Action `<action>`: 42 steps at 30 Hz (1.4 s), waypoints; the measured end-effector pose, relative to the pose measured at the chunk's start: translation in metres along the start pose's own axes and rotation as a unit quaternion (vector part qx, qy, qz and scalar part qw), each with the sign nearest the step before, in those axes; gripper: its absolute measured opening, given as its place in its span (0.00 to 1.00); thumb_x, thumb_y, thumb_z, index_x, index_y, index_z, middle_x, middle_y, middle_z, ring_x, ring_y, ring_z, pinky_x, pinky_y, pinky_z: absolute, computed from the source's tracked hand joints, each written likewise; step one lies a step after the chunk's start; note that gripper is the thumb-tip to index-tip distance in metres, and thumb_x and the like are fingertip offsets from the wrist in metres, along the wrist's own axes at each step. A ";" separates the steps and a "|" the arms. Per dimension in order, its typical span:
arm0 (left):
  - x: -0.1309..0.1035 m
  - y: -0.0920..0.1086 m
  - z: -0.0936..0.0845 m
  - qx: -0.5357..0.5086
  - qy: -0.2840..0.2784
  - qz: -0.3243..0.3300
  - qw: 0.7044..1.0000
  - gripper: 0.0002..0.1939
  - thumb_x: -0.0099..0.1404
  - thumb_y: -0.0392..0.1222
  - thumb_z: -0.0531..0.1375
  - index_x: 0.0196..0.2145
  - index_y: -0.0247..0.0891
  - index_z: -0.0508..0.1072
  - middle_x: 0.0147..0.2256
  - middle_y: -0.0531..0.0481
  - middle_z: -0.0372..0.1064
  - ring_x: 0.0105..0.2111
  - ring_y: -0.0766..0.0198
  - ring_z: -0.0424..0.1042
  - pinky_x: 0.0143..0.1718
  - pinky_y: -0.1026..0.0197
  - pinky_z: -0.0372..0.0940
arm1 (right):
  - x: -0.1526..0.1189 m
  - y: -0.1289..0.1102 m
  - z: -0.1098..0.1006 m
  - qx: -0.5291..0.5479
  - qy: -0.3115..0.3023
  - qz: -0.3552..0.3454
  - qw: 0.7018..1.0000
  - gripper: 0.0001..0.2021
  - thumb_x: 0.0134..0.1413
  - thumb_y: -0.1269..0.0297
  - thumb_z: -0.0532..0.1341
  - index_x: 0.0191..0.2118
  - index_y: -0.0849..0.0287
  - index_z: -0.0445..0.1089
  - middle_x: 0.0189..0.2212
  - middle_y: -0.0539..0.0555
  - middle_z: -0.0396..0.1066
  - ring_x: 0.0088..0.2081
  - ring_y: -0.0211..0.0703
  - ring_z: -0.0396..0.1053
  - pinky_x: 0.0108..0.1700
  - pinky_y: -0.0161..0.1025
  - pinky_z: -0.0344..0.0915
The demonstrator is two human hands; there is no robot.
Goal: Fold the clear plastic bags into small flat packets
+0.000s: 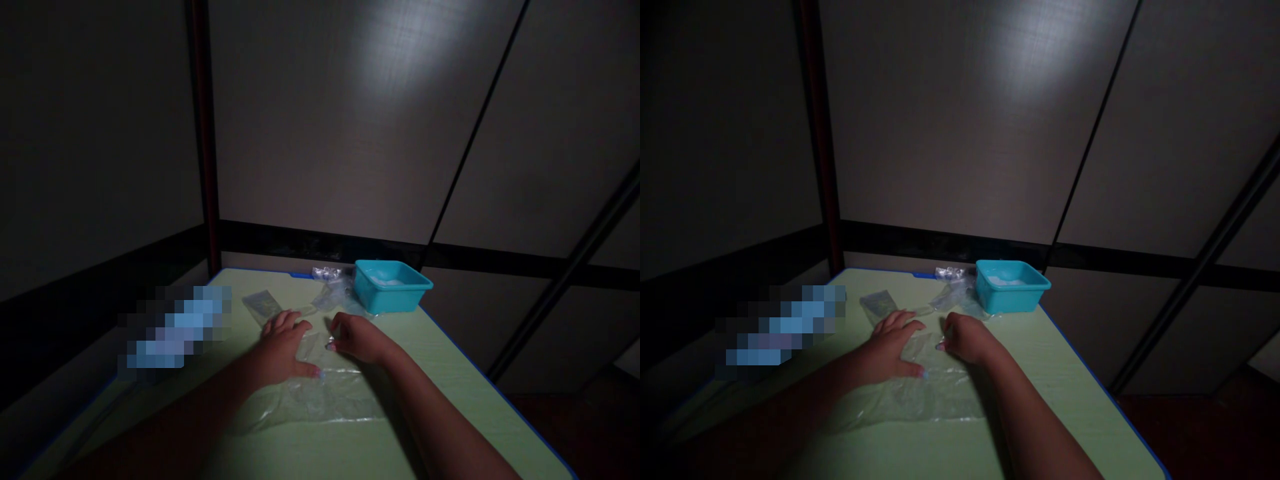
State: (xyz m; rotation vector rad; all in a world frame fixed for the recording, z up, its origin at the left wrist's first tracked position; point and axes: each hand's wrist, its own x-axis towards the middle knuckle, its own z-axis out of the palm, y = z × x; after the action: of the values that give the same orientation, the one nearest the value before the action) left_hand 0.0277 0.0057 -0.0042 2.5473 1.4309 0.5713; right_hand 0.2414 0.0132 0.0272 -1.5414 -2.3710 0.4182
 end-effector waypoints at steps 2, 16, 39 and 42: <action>0.000 -0.001 0.001 0.000 -0.001 -0.003 1.000 0.42 0.40 0.66 0.61 0.52 0.46 0.63 0.57 0.40 0.52 0.57 0.43 0.45 0.54 0.42 0.45 | -0.001 -0.002 -0.001 0.010 -0.003 -0.005 1.000 0.15 0.41 0.61 0.64 0.37 0.58 0.67 0.25 0.49 0.68 0.25 0.36 0.62 0.25 0.31 0.50; 0.007 0.004 -0.006 -0.036 0.096 -0.013 0.995 0.16 0.56 0.51 0.58 0.41 0.43 0.68 0.42 0.48 0.65 0.47 0.56 0.58 0.48 0.56 0.54 | 0.001 0.000 -0.005 -0.045 0.025 -0.018 0.998 0.05 0.44 0.65 0.60 0.27 0.61 0.68 0.26 0.52 0.69 0.27 0.35 0.60 0.27 0.31 0.50; 0.010 0.001 -0.021 -0.012 0.130 -0.051 0.990 0.03 0.57 0.40 0.57 0.28 0.40 0.66 0.32 0.52 0.68 0.38 0.60 0.65 0.39 0.60 0.54 | 0.004 0.005 -0.014 -0.083 0.181 0.070 0.978 0.04 0.50 0.65 0.56 0.28 0.59 0.66 0.27 0.53 0.70 0.27 0.37 0.64 0.27 0.32 0.49; 0.010 0.002 -0.024 0.021 0.168 -0.070 0.983 0.01 0.58 0.38 0.56 0.29 0.40 0.66 0.34 0.51 0.68 0.39 0.59 0.65 0.39 0.59 0.54 | 0.003 0.003 -0.016 -0.089 0.201 0.063 0.973 0.04 0.51 0.66 0.56 0.29 0.59 0.66 0.29 0.53 0.70 0.29 0.37 0.64 0.29 0.31 0.51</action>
State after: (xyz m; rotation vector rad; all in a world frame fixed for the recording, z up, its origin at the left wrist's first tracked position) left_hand 0.0242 0.0119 0.0206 2.4392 1.7283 0.9935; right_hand 0.2492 0.0189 0.0409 -1.6722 -2.0473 -0.0841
